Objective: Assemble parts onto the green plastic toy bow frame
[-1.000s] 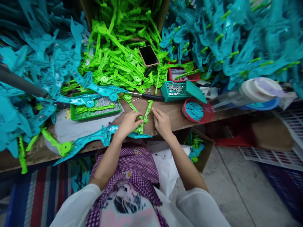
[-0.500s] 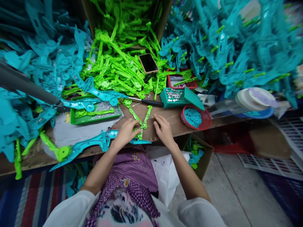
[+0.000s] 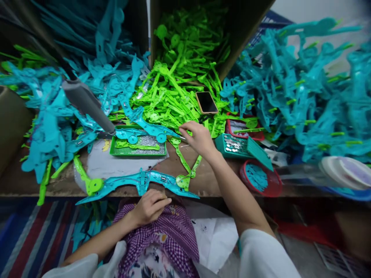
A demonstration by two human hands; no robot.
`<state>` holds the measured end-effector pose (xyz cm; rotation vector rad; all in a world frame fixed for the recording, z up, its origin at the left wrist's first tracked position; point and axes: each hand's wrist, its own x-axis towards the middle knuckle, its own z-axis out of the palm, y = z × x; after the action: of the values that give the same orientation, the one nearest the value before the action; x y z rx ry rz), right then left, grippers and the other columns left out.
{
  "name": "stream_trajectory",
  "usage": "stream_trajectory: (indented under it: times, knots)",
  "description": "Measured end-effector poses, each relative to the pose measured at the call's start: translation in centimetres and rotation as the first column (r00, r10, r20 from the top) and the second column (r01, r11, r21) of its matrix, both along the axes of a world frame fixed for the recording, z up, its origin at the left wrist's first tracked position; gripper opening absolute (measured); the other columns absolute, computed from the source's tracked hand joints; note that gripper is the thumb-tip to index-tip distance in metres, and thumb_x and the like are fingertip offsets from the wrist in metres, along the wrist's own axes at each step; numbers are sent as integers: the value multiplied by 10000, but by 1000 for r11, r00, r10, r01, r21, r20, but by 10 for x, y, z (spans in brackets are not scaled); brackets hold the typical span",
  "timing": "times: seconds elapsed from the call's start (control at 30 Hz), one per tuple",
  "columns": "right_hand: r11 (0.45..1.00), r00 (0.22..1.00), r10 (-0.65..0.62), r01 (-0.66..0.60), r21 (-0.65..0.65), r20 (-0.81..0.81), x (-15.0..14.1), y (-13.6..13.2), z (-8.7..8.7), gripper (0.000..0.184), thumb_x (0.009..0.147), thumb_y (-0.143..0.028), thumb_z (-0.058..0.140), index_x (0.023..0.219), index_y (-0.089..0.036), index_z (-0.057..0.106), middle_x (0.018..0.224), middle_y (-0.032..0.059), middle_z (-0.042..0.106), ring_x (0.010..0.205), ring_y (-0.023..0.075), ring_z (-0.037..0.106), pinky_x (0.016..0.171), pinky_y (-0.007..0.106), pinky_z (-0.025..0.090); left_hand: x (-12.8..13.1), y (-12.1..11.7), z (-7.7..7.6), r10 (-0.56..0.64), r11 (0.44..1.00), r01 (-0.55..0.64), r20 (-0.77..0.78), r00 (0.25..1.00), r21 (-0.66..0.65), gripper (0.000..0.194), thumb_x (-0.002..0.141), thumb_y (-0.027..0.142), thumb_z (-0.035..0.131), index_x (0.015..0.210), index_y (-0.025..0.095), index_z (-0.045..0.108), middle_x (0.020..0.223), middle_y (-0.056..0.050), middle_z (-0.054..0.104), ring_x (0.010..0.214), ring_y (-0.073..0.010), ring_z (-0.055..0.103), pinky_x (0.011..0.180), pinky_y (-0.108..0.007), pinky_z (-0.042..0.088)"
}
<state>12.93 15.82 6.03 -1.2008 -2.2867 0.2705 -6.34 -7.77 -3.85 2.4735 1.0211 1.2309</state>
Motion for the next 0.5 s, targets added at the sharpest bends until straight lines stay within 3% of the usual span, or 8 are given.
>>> stream_trajectory:
  times: [0.17,0.27,0.4,0.5]
  knots:
    - [995,999,23,-19,-94,36,-91,47,18,225,912,-232,520,994,-161,718,1013,98,715,952,240,648,854,368,475,-30,-8,-12,-18,983,23,-31,999,183,303,891,87,462,1165,120,587,844,-66,668,796,-153,643,680,-286,535]
    - [992,992,110,-105,-75,58,-145,86,21,278,930,-234,476,1072,-168,705,1081,89,709,1018,234,634,897,352,462,-47,-5,-21,52,973,-50,-3,999,224,280,863,86,495,1121,106,601,820,-62,664,773,-149,643,678,-279,546]
    - [994,909,112,-109,-31,401,-209,143,18,379,901,-117,416,1170,-176,677,1190,125,674,1101,270,598,894,361,447,-53,-5,-44,105,939,-134,107,989,315,306,840,126,483,1124,129,597,799,-54,659,754,-148,650,628,-269,567]
    - [988,830,118,-152,17,545,-243,181,7,389,855,-50,431,1126,-156,690,1150,157,683,1094,269,590,904,374,423,-46,-11,-74,201,903,-265,213,956,338,280,776,189,529,1039,215,626,799,-53,679,712,-175,666,587,-326,594]
